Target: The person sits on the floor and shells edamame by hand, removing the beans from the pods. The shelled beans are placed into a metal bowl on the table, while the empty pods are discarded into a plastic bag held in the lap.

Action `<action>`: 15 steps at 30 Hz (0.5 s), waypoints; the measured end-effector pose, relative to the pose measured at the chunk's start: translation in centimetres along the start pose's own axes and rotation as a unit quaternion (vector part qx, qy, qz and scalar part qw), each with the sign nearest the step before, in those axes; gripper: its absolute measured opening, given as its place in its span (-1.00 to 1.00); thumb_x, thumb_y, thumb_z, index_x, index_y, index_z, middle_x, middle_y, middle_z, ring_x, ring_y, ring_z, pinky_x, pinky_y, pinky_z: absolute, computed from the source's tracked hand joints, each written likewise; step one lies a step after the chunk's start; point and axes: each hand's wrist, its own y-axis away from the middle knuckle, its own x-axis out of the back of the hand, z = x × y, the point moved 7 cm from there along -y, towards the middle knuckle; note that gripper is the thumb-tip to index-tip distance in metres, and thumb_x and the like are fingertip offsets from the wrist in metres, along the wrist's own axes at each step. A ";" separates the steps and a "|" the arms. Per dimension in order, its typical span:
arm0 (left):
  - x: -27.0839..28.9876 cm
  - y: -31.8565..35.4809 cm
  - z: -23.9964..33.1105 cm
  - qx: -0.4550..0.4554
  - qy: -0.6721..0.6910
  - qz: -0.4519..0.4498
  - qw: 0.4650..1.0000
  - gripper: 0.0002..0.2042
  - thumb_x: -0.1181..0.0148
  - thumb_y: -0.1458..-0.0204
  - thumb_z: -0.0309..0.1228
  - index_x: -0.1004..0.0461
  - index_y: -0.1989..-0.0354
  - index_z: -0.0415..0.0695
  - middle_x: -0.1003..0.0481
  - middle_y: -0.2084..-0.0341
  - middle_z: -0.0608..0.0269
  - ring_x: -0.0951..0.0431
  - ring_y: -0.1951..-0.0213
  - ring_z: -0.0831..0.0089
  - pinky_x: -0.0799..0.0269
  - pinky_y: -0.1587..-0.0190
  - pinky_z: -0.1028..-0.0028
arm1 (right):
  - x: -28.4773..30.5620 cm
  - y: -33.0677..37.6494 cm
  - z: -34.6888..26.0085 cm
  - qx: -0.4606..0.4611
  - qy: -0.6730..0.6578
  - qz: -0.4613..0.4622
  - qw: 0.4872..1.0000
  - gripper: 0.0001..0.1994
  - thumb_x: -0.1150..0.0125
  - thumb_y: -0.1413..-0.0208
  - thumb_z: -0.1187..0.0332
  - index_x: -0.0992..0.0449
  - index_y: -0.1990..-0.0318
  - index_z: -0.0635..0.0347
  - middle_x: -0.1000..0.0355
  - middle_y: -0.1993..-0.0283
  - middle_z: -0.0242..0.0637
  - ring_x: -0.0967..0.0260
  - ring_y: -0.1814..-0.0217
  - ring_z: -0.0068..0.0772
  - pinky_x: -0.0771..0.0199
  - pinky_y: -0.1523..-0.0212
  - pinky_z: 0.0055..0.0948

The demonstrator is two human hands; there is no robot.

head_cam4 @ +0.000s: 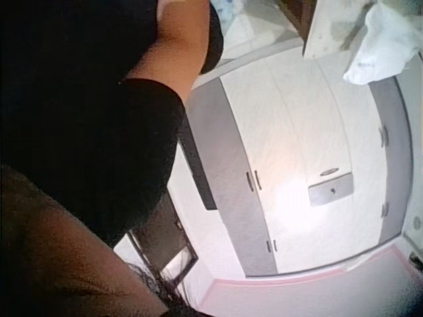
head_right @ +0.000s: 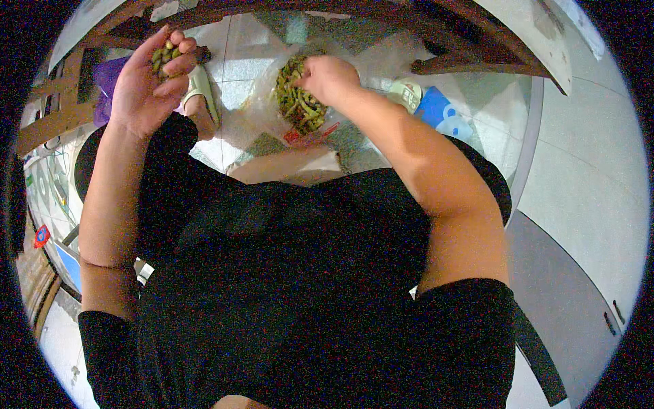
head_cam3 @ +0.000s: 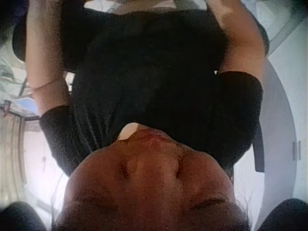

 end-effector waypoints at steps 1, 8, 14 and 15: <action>0.5 0.0 -0.1 0.002 0.013 0.002 1.000 -0.82 0.14 -0.05 -0.34 -0.25 0.43 -0.20 -0.31 0.50 0.24 -0.20 0.60 0.68 0.02 0.78 0.80 | -1.5 -0.9 0.4 0.024 0.023 0.008 0.999 -0.79 -0.07 0.10 0.27 -0.46 0.32 0.17 -0.42 0.33 -0.19 -0.37 0.29 -0.27 -0.33 0.25 -0.40; 1.0 -0.6 -1.7 0.045 -0.056 0.104 0.992 -0.82 0.16 -0.05 -0.31 -0.27 0.44 -0.16 -0.30 0.51 0.30 -0.19 0.61 0.69 0.02 0.80 0.79 | -16.5 -3.1 0.3 0.001 -0.030 -0.226 0.974 -0.57 0.17 0.16 0.41 -0.22 0.03 0.26 -0.27 0.09 0.06 -0.24 0.05 -0.04 -0.21 0.04 -0.32; 1.8 0.1 -1.6 0.056 -0.063 0.127 0.988 -0.81 0.19 -0.06 -0.30 -0.27 0.44 -0.15 -0.30 0.52 0.30 -0.19 0.62 0.68 0.00 0.78 0.78 | -19.4 1.4 -6.8 0.123 -0.021 -0.300 0.946 -0.62 0.22 0.11 0.42 -0.25 0.05 0.17 -0.28 0.08 0.00 -0.24 0.07 -0.01 -0.18 0.04 -0.27; 1.8 0.2 -1.5 0.055 -0.065 0.126 0.988 -0.80 0.19 -0.06 -0.30 -0.27 0.43 -0.15 -0.31 0.51 0.30 -0.19 0.61 0.68 -0.01 0.77 0.78 | -19.3 1.4 -6.6 0.081 -0.055 -0.307 0.947 -0.64 0.21 0.11 0.41 -0.28 0.08 0.17 -0.29 0.10 -0.02 -0.25 0.08 -0.03 -0.19 0.05 -0.27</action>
